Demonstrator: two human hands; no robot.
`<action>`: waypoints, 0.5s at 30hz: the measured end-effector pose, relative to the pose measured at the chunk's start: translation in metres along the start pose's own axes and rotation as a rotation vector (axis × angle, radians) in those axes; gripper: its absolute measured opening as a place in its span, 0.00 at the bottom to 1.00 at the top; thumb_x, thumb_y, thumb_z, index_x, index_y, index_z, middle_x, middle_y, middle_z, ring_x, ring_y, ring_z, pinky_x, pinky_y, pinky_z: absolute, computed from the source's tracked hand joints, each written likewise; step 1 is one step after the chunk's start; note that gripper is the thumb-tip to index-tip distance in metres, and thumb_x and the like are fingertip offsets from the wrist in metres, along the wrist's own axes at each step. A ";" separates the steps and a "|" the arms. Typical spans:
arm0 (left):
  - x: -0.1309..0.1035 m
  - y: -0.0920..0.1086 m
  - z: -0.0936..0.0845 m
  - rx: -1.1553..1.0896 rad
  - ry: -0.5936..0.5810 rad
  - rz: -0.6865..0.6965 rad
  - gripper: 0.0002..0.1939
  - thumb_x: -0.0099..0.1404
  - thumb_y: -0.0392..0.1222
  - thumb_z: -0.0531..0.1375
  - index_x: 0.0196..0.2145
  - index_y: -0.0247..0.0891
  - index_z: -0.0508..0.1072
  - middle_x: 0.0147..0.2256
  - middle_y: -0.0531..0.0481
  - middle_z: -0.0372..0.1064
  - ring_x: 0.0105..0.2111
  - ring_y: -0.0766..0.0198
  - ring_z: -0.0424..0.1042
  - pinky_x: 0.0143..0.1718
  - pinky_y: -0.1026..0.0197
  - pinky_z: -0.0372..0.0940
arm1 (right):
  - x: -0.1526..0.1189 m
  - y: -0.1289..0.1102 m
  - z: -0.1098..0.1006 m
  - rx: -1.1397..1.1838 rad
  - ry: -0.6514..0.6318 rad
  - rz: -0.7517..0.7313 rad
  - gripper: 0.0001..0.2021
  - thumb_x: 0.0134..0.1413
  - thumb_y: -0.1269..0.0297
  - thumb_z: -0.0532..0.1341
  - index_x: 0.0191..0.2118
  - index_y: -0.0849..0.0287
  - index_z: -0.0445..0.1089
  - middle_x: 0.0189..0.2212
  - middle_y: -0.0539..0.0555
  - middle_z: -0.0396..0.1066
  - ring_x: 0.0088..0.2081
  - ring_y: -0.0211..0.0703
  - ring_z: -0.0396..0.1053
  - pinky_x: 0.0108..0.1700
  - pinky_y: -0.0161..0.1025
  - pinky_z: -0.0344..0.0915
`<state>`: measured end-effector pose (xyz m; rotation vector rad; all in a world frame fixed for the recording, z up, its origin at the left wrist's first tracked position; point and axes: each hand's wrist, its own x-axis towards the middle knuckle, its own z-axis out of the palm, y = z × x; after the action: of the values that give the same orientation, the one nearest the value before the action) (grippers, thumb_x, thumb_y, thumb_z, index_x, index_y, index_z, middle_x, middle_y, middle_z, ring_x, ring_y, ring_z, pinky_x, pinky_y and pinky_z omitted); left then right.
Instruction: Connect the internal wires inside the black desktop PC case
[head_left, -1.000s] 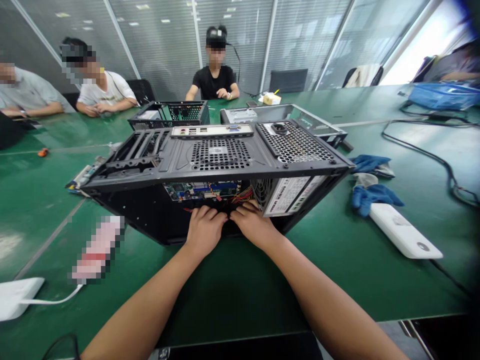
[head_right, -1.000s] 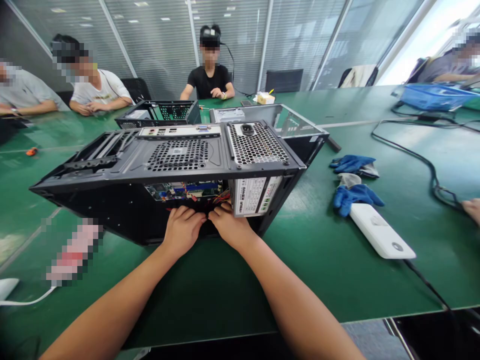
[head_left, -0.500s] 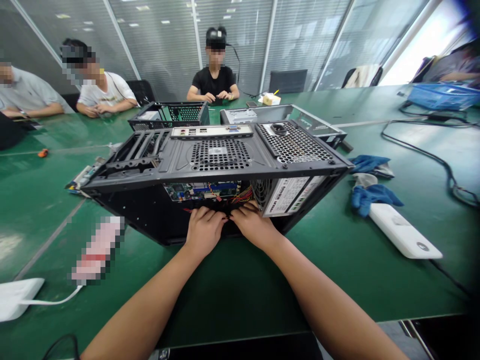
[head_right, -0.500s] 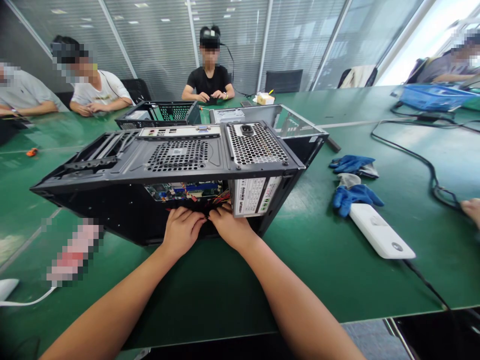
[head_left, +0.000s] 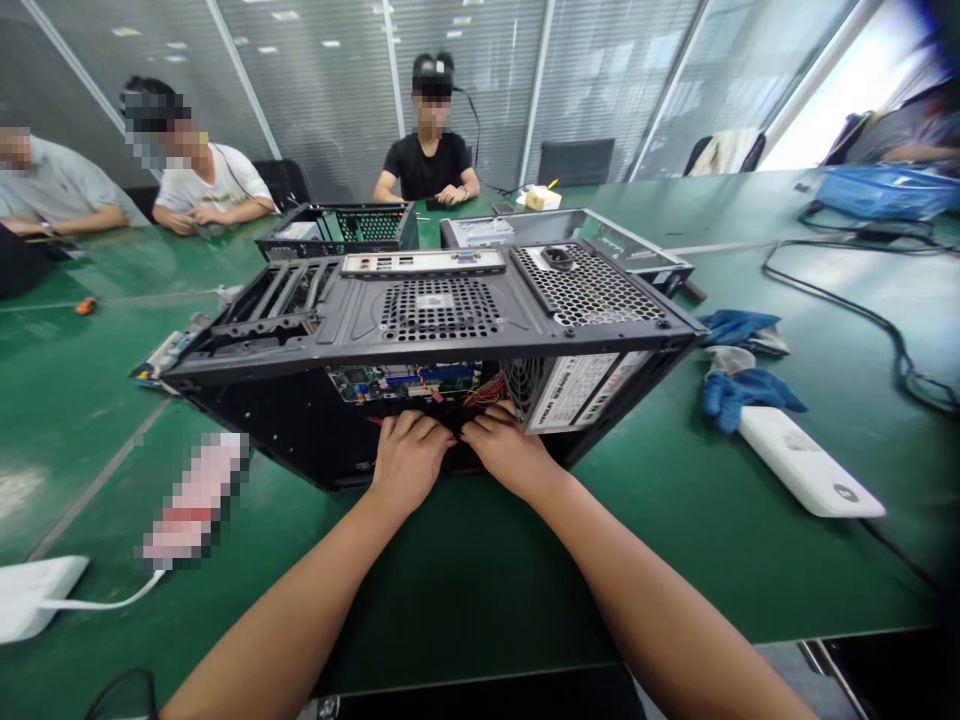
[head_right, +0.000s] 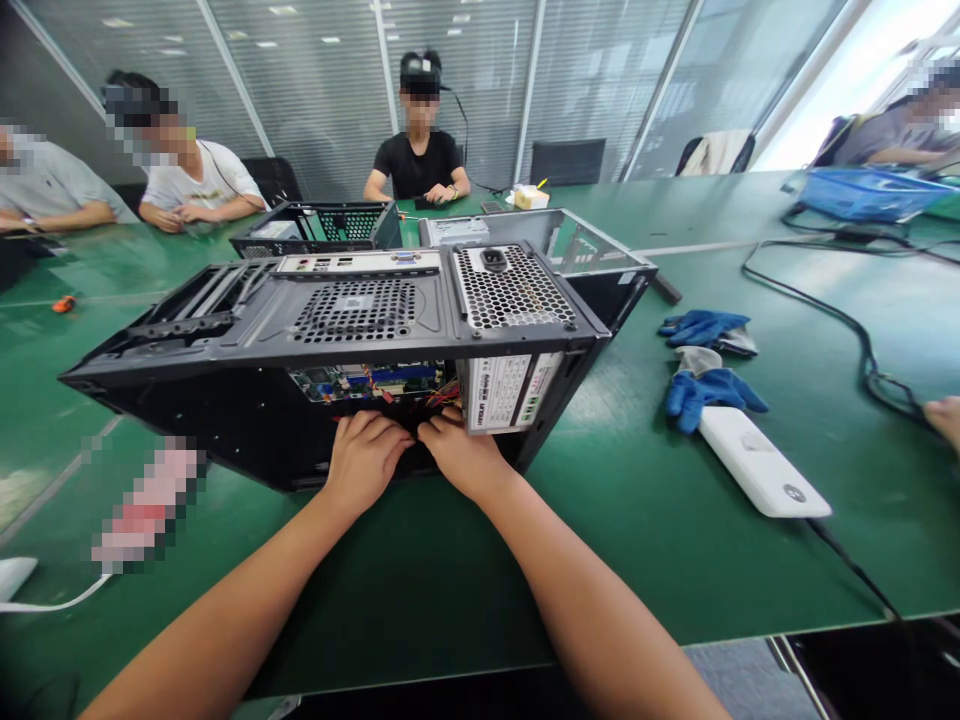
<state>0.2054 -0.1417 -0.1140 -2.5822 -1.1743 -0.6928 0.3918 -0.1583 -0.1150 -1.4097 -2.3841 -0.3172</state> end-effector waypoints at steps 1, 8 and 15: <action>0.000 0.000 0.000 0.000 -0.003 0.001 0.08 0.69 0.43 0.59 0.34 0.41 0.76 0.35 0.48 0.76 0.43 0.54 0.66 0.40 0.53 0.55 | 0.000 0.000 0.000 0.003 0.000 -0.004 0.08 0.61 0.72 0.59 0.31 0.57 0.70 0.28 0.51 0.72 0.38 0.45 0.65 0.48 0.42 0.55; 0.000 -0.001 0.001 -0.012 -0.006 0.005 0.08 0.70 0.42 0.59 0.35 0.41 0.76 0.34 0.49 0.76 0.43 0.54 0.67 0.41 0.52 0.55 | 0.000 0.000 0.000 0.017 0.017 -0.003 0.09 0.62 0.72 0.59 0.30 0.57 0.70 0.27 0.51 0.72 0.38 0.45 0.66 0.48 0.42 0.55; 0.000 -0.001 0.001 0.022 0.008 0.004 0.07 0.69 0.44 0.60 0.35 0.43 0.77 0.34 0.48 0.75 0.40 0.54 0.65 0.37 0.54 0.55 | 0.000 -0.002 -0.003 -0.027 0.003 0.012 0.07 0.63 0.71 0.58 0.33 0.58 0.71 0.29 0.52 0.72 0.38 0.46 0.66 0.49 0.42 0.55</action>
<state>0.2043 -0.1408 -0.1147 -2.5608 -1.1678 -0.6843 0.3902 -0.1605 -0.1123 -1.4345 -2.3761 -0.3499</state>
